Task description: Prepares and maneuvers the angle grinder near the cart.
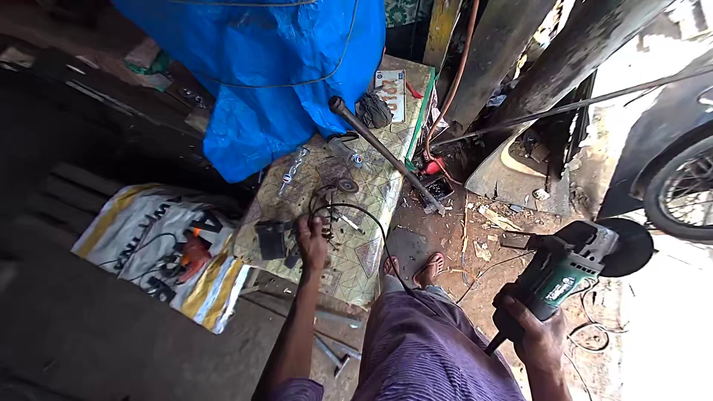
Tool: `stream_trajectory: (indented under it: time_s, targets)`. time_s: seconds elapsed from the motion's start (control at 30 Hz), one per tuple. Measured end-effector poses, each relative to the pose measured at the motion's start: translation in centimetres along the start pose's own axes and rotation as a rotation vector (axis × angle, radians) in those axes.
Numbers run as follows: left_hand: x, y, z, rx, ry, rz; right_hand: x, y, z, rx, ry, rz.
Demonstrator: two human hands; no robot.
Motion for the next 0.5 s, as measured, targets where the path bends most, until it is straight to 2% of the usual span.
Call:
stream_trajectory:
  time_s: [0.13, 0.33, 0.5]
  targets:
    - [-3.7, -0.3, -5.2, 0.201, 0.258, -0.033, 0.1, -0.6, 0.1, 0.013, 0.005, 0.036]
    - [-5.6, -3.3, -9.5, 0.409, 0.297, -0.003, 0.6, -0.3, 0.2, 0.006, -0.033, 0.065]
    - [-8.2, -7.2, -12.2, 0.51, 0.257, -0.205, 0.3, 0.1, -0.1, -0.01, -0.024, 0.054]
Point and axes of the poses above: each hand's wrist, its own y-axis away from the middle knuckle, its own x-axis out of the palm, z = x × y, the point moved 4 cm from there along -y, towards the middle knuckle, and after that the axes turned 14 degrees about -y, right-handed, at the moved point
